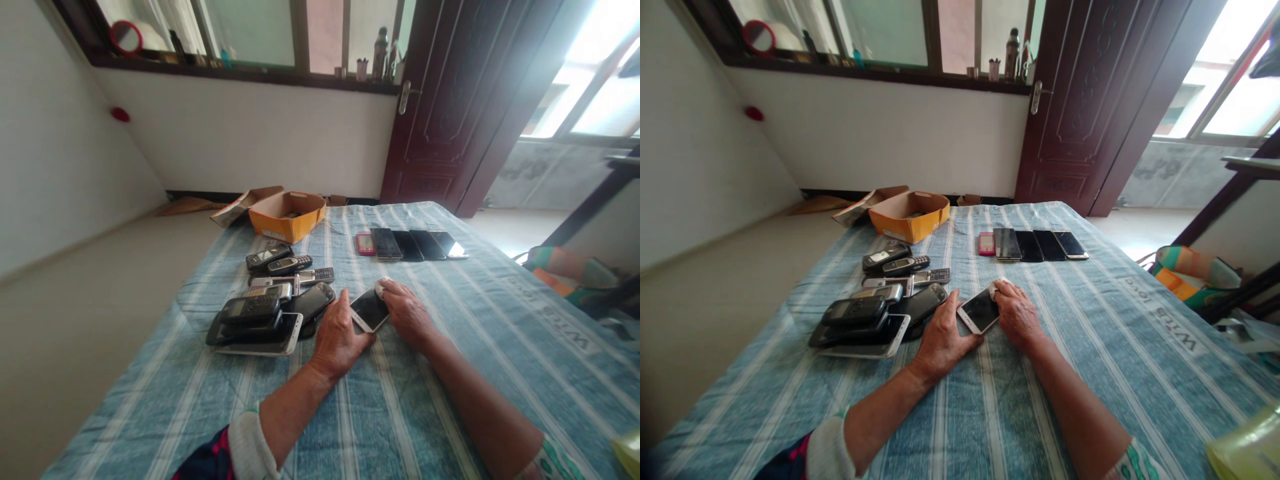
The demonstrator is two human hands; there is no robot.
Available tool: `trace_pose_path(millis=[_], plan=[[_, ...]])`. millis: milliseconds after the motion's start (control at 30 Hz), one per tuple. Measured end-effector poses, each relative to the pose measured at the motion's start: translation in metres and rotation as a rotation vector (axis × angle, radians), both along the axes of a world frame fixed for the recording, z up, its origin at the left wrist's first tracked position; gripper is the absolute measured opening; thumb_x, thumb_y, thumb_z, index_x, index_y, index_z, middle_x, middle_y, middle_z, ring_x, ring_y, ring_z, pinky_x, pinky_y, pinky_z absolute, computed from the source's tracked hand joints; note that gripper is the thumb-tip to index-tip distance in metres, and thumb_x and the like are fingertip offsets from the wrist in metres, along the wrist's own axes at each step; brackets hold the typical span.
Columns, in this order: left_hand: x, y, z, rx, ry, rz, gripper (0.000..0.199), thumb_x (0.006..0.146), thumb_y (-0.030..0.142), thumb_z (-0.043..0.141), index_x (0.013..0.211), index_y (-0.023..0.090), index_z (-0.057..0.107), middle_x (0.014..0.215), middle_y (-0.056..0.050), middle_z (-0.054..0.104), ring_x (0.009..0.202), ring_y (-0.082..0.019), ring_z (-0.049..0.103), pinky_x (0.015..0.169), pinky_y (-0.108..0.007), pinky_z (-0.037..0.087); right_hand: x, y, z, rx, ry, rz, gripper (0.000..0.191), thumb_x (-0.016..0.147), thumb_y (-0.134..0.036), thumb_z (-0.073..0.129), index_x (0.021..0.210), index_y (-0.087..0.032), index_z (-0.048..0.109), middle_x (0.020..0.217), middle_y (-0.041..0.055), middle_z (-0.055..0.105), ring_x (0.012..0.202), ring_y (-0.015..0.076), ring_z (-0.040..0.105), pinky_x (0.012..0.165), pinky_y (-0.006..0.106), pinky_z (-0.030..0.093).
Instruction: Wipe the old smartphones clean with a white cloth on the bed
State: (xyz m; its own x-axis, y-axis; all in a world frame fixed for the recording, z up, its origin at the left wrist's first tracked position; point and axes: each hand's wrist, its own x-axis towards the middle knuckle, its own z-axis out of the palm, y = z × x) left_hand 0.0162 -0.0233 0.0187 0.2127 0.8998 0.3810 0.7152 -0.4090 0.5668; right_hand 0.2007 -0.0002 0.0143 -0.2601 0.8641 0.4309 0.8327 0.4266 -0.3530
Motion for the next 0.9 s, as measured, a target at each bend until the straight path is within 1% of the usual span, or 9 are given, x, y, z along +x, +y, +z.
trace_pose_path(millis=[67, 167, 300, 467, 533, 600, 667, 733, 900], plan=[[0.0, 0.0, 0.0, 0.004, 0.002, 0.0, 0.092, 0.057, 0.025, 0.079, 0.135, 0.015, 0.031, 0.114, -0.014, 0.061, 0.109, -0.032, 0.058, 0.091, -0.045, 0.049, 0.004, 0.001, -0.002, 0.001, 0.014, -0.05, 0.032, 0.091, -0.014, 0.038, 0.101, -0.022, 0.068, 0.13, 0.0069, 0.057, 0.122, 0.0239, 0.049, 0.103, 0.041, 0.039], [0.0, 0.001, 0.0, 0.002, 0.007, 0.002, 0.093, 0.057, 0.024, 0.079, 0.135, 0.013, 0.031, 0.112, -0.014, 0.061, 0.108, -0.032, 0.058, 0.091, -0.044, 0.049, 0.002, -0.001, -0.004, 0.012, 0.043, -0.015, 0.032, 0.091, -0.015, 0.039, 0.102, -0.022, 0.067, 0.129, 0.0062, 0.057, 0.123, 0.0232, 0.048, 0.104, 0.041, 0.038], [-0.001, 0.002, -0.003, 0.006, -0.003, -0.005, 0.093, 0.057, 0.025, 0.079, 0.136, 0.014, 0.03, 0.112, -0.014, 0.061, 0.109, -0.032, 0.057, 0.091, -0.044, 0.049, -0.013, -0.011, -0.002, 0.027, 0.072, 0.139, 0.031, 0.091, -0.013, 0.038, 0.102, -0.02, 0.067, 0.127, 0.0075, 0.059, 0.123, 0.0216, 0.049, 0.105, 0.039, 0.038], [-0.003, 0.004, -0.008, 0.034, -0.011, -0.012, 0.088, 0.06, 0.025, 0.076, 0.135, 0.014, 0.032, 0.115, -0.015, 0.06, 0.109, -0.032, 0.057, 0.092, -0.045, 0.049, -0.028, -0.022, 0.008, 0.029, 0.074, 0.359, 0.031, 0.088, -0.009, 0.04, 0.097, -0.018, 0.068, 0.126, 0.0098, 0.06, 0.122, 0.0214, 0.048, 0.105, 0.039, 0.039], [-0.004, 0.004, -0.009, 0.051, -0.001, -0.016, 0.087, 0.06, 0.02, 0.074, 0.136, 0.014, 0.032, 0.115, -0.014, 0.06, 0.11, -0.032, 0.057, 0.092, -0.045, 0.049, -0.03, -0.024, 0.011, 0.037, 0.07, 0.414, 0.033, 0.085, -0.006, 0.041, 0.101, -0.018, 0.067, 0.126, 0.0097, 0.06, 0.123, 0.0213, 0.047, 0.105, 0.04, 0.038], [-0.004, 0.005, -0.009, 0.058, 0.005, -0.017, 0.087, 0.06, 0.019, 0.074, 0.136, 0.013, 0.032, 0.114, -0.015, 0.06, 0.109, -0.032, 0.057, 0.092, -0.045, 0.049, -0.03, -0.024, 0.012, 0.038, 0.044, 0.429, 0.035, 0.084, -0.005, 0.041, 0.105, -0.019, 0.066, 0.127, 0.0092, 0.059, 0.124, 0.0215, 0.047, 0.106, 0.041, 0.037], [-0.004, 0.005, -0.007, 0.052, 0.002, -0.012, 0.087, 0.06, 0.023, 0.075, 0.135, 0.012, 0.033, 0.113, -0.015, 0.061, 0.108, -0.032, 0.058, 0.091, -0.045, 0.049, -0.029, -0.022, 0.011, 0.037, 0.01, 0.399, 0.035, 0.084, -0.006, 0.041, 0.106, -0.019, 0.066, 0.128, 0.0093, 0.058, 0.123, 0.0218, 0.047, 0.106, 0.041, 0.037], [-0.003, 0.005, -0.005, 0.046, 0.004, -0.013, 0.088, 0.06, 0.027, 0.077, 0.135, 0.011, 0.034, 0.112, -0.016, 0.061, 0.107, -0.032, 0.058, 0.09, -0.045, 0.05, -0.025, -0.018, 0.009, 0.038, -0.016, 0.325, 0.033, 0.086, -0.008, 0.041, 0.105, -0.018, 0.066, 0.128, 0.0091, 0.058, 0.122, 0.0217, 0.049, 0.105, 0.04, 0.037], [-0.001, 0.004, -0.001, 0.058, 0.059, -0.005, 0.087, 0.059, 0.024, 0.078, 0.133, 0.009, 0.035, 0.107, -0.015, 0.063, 0.103, -0.031, 0.06, 0.089, -0.044, 0.05, -0.002, -0.003, 0.003, 0.026, -0.015, -0.002, 0.032, 0.09, -0.013, 0.039, 0.101, -0.022, 0.067, 0.128, 0.0057, 0.059, 0.12, 0.021, 0.05, 0.104, 0.037, 0.038]])
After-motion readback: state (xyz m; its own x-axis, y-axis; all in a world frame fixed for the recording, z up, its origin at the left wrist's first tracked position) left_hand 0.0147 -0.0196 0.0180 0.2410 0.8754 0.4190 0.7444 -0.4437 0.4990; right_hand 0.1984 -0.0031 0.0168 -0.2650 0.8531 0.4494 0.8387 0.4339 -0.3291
